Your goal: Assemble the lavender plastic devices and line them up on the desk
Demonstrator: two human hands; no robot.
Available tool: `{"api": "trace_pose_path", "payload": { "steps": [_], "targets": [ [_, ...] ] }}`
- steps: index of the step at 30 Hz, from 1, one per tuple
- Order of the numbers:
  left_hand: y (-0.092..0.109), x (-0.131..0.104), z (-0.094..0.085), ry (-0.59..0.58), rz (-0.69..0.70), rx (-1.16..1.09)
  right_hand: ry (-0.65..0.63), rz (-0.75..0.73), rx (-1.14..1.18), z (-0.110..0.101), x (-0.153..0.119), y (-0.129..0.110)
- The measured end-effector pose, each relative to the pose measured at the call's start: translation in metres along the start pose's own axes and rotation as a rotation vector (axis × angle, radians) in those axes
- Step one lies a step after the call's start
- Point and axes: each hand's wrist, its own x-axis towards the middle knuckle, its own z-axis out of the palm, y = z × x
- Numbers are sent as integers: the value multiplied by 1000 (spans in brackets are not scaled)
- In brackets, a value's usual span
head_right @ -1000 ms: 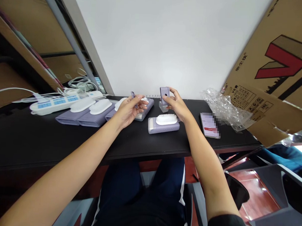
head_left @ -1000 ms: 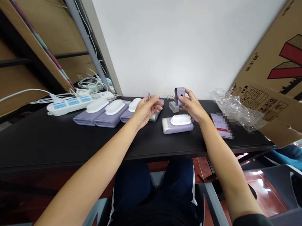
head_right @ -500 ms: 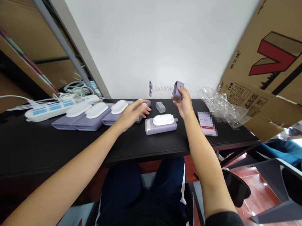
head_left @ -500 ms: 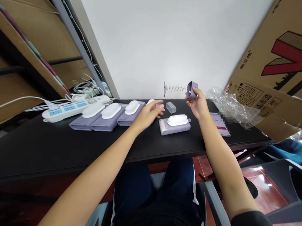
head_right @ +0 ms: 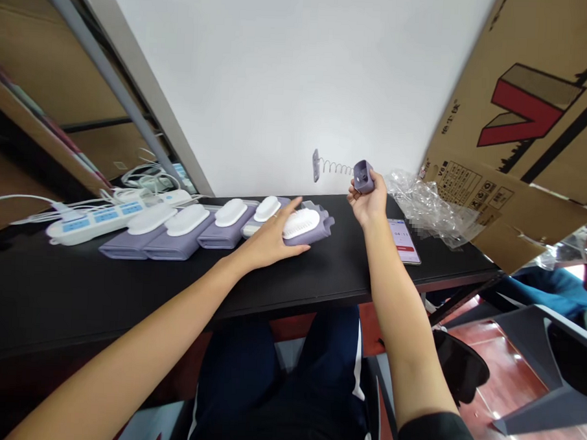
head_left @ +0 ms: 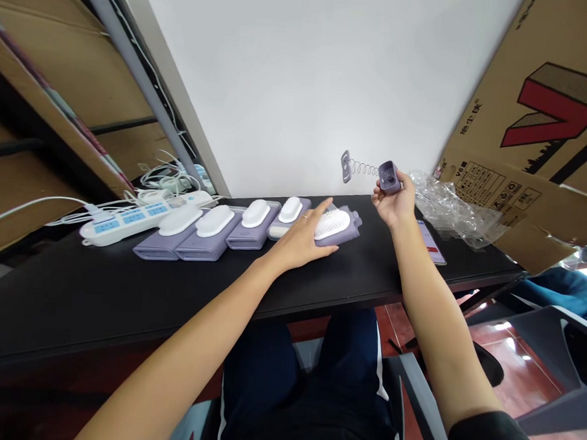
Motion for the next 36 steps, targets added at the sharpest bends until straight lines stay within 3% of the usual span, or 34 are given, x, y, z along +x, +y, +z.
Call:
{"api": "trace_pose_path", "payload": {
  "steps": [4, 7, 24, 36],
  "targets": [
    [-13, 2, -18, 243, -19, 76, -34, 8, 53, 4, -5, -5],
    [-18, 4, -27, 323, 2, 196, -51, 12, 20, 8, -8, -4],
    [-20, 4, -36, 335, 21, 419, -105, -164, -289, 12, -12, 7],
    [-20, 2, -34, 294, 21, 463, -84, -209, -290, 13, -13, 9]
  ]
}}
